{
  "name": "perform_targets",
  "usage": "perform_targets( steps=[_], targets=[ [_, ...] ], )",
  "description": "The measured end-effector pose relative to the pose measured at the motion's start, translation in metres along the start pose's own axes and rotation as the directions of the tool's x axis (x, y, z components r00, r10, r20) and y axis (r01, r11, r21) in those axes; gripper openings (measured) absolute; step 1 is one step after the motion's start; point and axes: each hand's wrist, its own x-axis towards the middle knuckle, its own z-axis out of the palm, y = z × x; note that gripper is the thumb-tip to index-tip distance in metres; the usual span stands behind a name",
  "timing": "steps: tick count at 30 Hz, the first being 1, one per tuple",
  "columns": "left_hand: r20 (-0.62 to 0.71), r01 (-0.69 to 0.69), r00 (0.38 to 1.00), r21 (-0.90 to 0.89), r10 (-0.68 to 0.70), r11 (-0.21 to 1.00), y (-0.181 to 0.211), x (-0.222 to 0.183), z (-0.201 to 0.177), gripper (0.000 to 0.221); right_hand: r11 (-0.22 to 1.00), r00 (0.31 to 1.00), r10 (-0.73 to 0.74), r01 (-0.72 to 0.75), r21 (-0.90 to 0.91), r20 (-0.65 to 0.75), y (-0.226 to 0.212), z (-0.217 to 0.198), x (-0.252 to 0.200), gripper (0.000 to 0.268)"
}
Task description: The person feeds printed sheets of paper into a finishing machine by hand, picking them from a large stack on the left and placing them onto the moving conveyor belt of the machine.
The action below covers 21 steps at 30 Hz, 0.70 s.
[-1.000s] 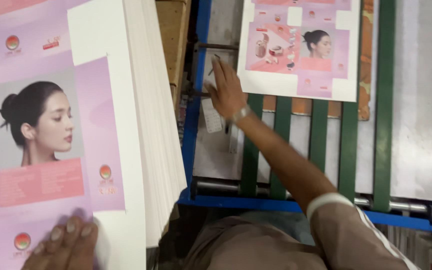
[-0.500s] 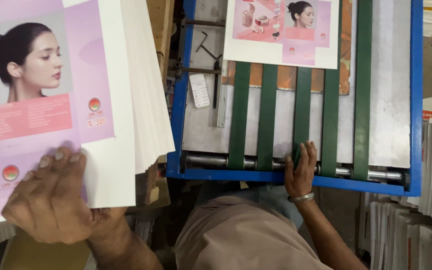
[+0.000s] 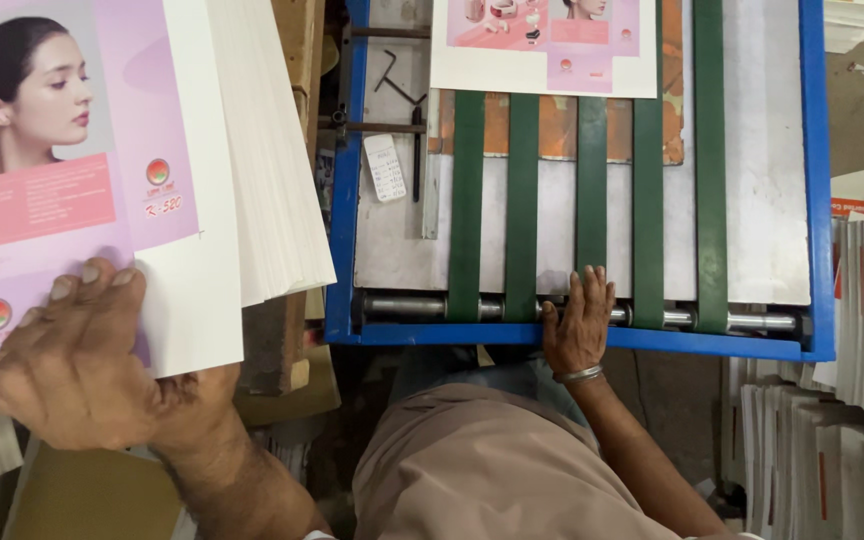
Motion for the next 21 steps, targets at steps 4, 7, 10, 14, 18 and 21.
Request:
perform_targets(
  steps=[4, 7, 10, 14, 18, 21],
  targets=[
    [-0.026, -0.014, 1.000, 0.024, 0.015, 1.000, -0.0005, -0.0022, 0.0028, 0.063, 0.999, 0.998, 0.037, -0.036, -0.029, 0.041, -0.0016, 0.0007, -0.0009, 0.057],
    [-0.035, -0.012, 0.999, 0.034, 0.013, 0.999, -0.0001, -0.0021, 0.0039, 0.062, 0.999, 0.999, 0.028, -0.027, -0.025, 0.035, -0.0023, -0.0006, -0.0011, 0.058],
    [-0.032, -0.005, 0.999, 0.026, 0.006, 1.000, 0.0001, 0.0012, 0.0038, 0.063, 0.999, 0.999, 0.026, -0.024, -0.048, 0.034, -0.0045, -0.0006, 0.0044, 0.057],
    [-0.025, 0.016, 1.000, 0.015, -0.015, 1.000, 0.0041, -0.0026, 0.0019, 0.063, 0.999, 0.998, 0.035, -0.033, -0.038, 0.043, -0.0045, -0.0015, -0.0013, 0.058],
    [-0.023, 0.016, 1.000, 0.021, -0.015, 1.000, 0.0043, 0.0022, 0.0021, 0.062, 0.998, 0.999, 0.038, -0.037, -0.044, 0.030, -0.0052, -0.0010, 0.0044, 0.057],
    [-0.010, 0.001, 1.000, 0.012, -0.001, 1.000, 0.0033, 0.0006, -0.0005, 0.065, 0.999, 0.999, 0.041, -0.040, -0.036, 0.035, -0.0045, -0.0016, 0.0000, 0.057]
  ],
)
